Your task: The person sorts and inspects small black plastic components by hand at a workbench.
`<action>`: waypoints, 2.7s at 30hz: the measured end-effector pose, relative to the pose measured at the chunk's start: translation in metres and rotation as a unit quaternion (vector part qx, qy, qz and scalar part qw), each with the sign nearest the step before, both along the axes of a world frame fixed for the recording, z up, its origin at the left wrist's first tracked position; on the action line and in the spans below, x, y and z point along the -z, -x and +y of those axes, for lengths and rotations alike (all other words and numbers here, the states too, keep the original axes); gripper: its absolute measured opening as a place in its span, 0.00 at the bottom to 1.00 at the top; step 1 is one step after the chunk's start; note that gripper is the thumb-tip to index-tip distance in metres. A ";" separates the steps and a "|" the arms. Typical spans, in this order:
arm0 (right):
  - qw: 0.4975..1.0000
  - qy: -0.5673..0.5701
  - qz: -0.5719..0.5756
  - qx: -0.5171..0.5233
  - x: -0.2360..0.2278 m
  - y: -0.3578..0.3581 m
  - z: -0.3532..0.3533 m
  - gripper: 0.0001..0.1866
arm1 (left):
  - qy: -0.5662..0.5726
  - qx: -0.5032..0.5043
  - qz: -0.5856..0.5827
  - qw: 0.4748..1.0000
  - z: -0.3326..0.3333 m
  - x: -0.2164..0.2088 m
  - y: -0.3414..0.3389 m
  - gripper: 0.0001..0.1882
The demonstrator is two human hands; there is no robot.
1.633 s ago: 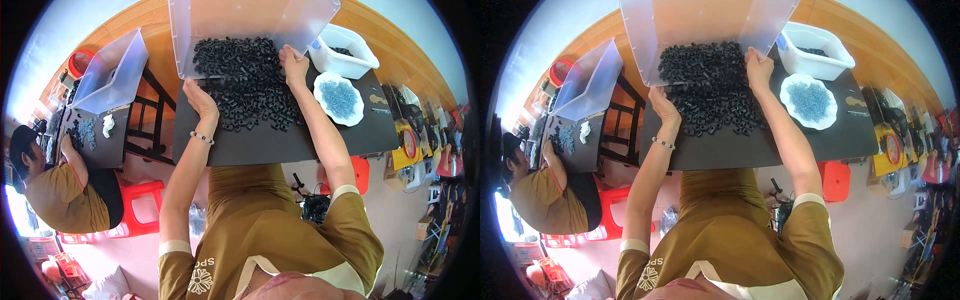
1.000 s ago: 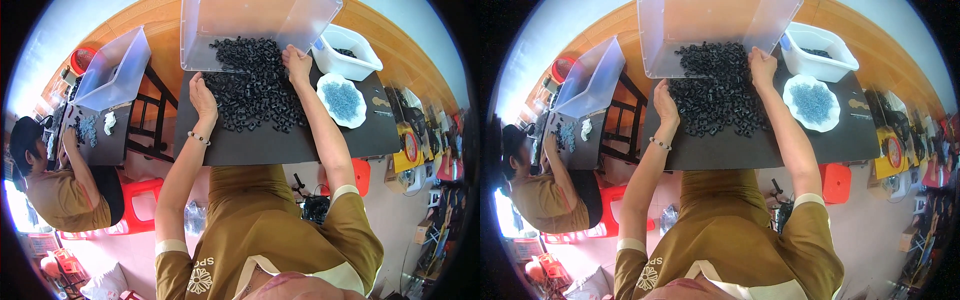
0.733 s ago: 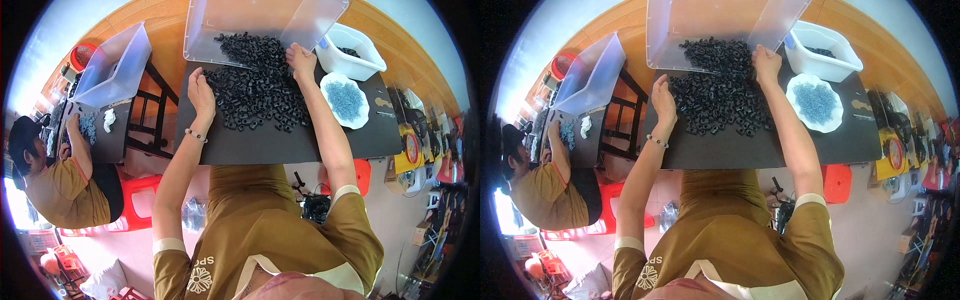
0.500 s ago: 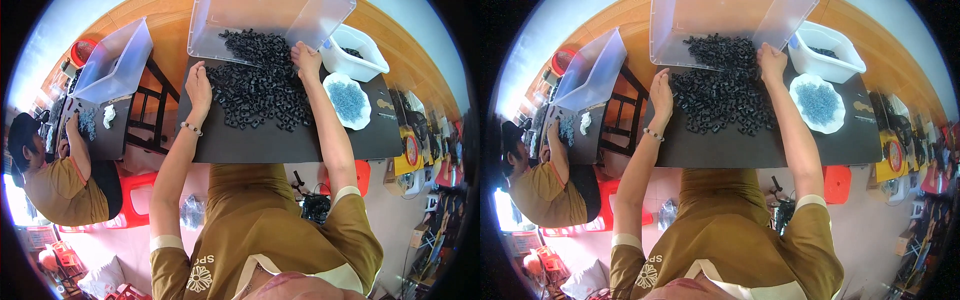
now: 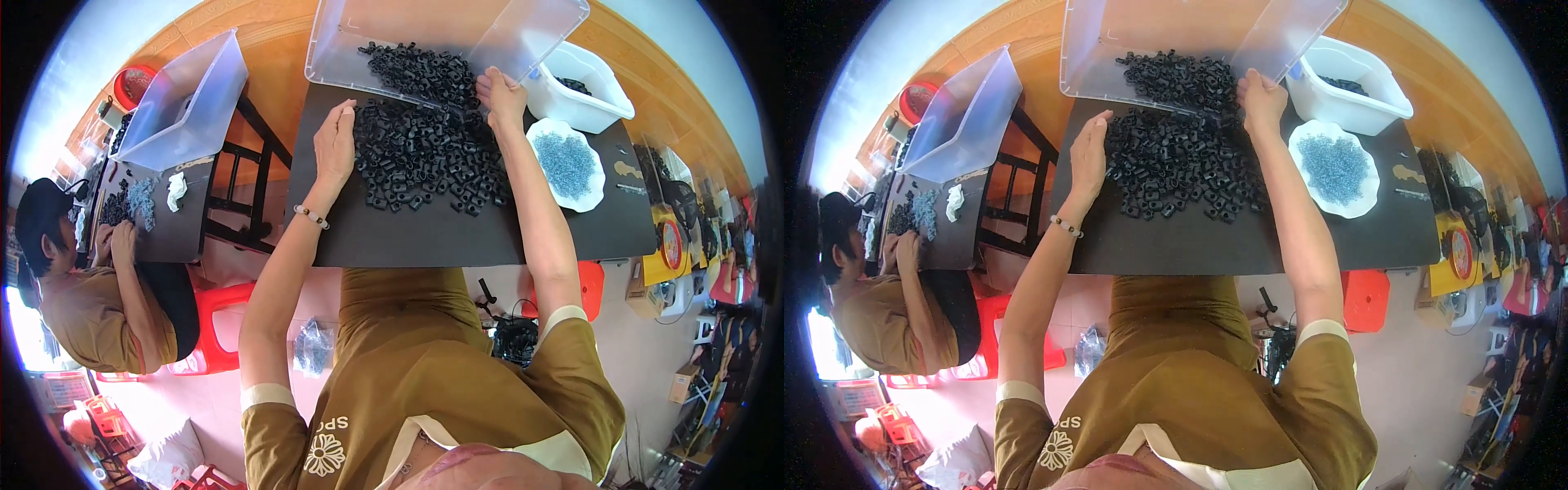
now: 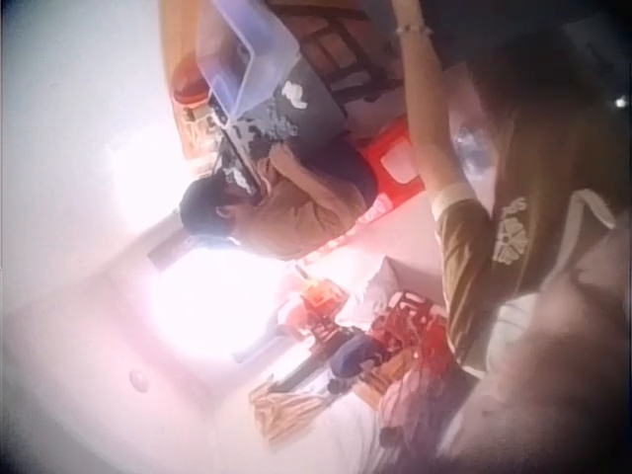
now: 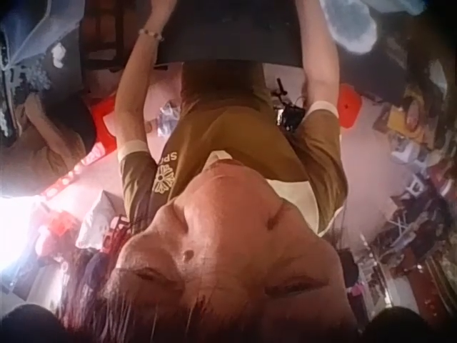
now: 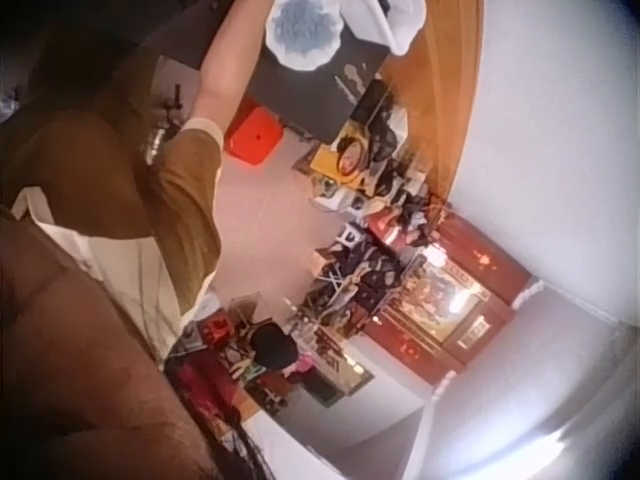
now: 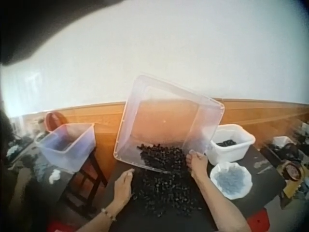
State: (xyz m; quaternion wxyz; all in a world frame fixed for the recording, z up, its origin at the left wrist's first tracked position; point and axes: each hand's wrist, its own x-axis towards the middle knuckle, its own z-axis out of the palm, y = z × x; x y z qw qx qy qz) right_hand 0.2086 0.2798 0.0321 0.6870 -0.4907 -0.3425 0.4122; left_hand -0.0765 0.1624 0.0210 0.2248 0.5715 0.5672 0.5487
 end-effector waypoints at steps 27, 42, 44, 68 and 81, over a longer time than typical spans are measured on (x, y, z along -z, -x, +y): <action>0.999 -0.030 0.003 -0.032 -0.005 0.032 -0.032 0.17 | 0.068 0.019 0.118 0.991 0.048 0.006 0.005 0.25; 0.991 0.000 -0.113 -0.072 -0.042 0.020 0.014 0.20 | 0.049 0.108 0.214 0.970 0.058 0.015 0.003 0.30; 0.990 -0.004 -0.121 -0.072 -0.044 0.022 0.018 0.20 | 0.041 0.135 0.209 0.968 0.057 0.013 0.005 0.32; 0.961 -0.060 -0.266 0.034 0.015 0.011 0.114 0.13 | 0.040 0.191 0.150 0.969 0.044 0.002 0.000 0.32; 0.981 -0.023 -0.185 -0.057 0.010 0.001 0.098 0.18 | 0.042 0.187 -0.012 0.981 0.051 0.011 0.006 0.28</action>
